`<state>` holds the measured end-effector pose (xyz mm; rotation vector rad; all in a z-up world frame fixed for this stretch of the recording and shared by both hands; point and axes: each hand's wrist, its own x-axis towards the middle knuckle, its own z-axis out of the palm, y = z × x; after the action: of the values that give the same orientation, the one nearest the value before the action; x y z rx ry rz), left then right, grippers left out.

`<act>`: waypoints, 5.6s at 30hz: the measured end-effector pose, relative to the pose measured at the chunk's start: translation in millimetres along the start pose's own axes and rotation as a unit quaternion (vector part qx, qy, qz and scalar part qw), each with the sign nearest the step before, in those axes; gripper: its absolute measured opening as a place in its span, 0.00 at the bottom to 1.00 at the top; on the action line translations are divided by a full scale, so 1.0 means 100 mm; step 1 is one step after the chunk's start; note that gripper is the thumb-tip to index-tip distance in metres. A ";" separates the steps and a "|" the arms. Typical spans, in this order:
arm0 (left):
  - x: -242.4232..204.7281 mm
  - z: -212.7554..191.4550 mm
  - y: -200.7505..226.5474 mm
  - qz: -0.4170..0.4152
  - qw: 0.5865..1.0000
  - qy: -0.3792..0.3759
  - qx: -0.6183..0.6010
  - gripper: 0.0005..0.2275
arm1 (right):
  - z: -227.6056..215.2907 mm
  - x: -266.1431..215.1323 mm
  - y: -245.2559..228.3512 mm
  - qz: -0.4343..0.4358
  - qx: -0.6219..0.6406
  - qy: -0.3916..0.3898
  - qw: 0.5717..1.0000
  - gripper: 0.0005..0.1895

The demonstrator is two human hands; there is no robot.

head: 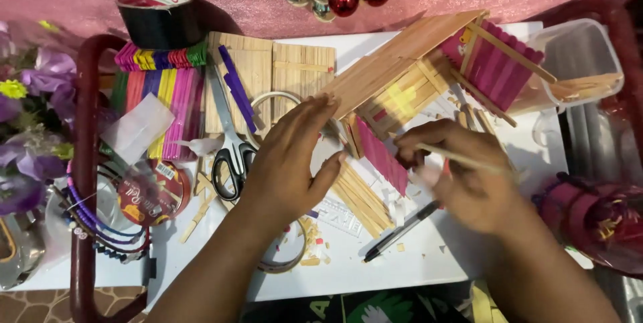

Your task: The person is constructing a roof for a popsicle stick model by cutting sticks to length, applying glue, and attaching them to a wooden frame.

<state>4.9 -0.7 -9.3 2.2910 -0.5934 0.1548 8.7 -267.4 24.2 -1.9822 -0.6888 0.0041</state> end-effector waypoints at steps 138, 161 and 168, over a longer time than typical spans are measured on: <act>0.26 -0.13 0.30 0.101 0.892 0.372 -0.235 0.18 | 0.20 -0.56 -0.01 -0.147 -0.191 0.094 0.966 0.13; 0.38 -0.48 0.45 0.077 0.854 0.377 -0.350 0.17 | 0.54 0.08 0.76 -0.099 -0.245 -0.073 0.962 0.13; 0.53 -0.25 0.53 0.158 0.889 0.311 -0.297 0.12 | 0.31 -0.39 0.55 -0.100 -0.244 -0.065 0.963 0.23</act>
<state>28.5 -35.3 57.5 1.4210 -0.5619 0.7286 -7.4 -279.3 -47.2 -2.3843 -1.0520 -0.1744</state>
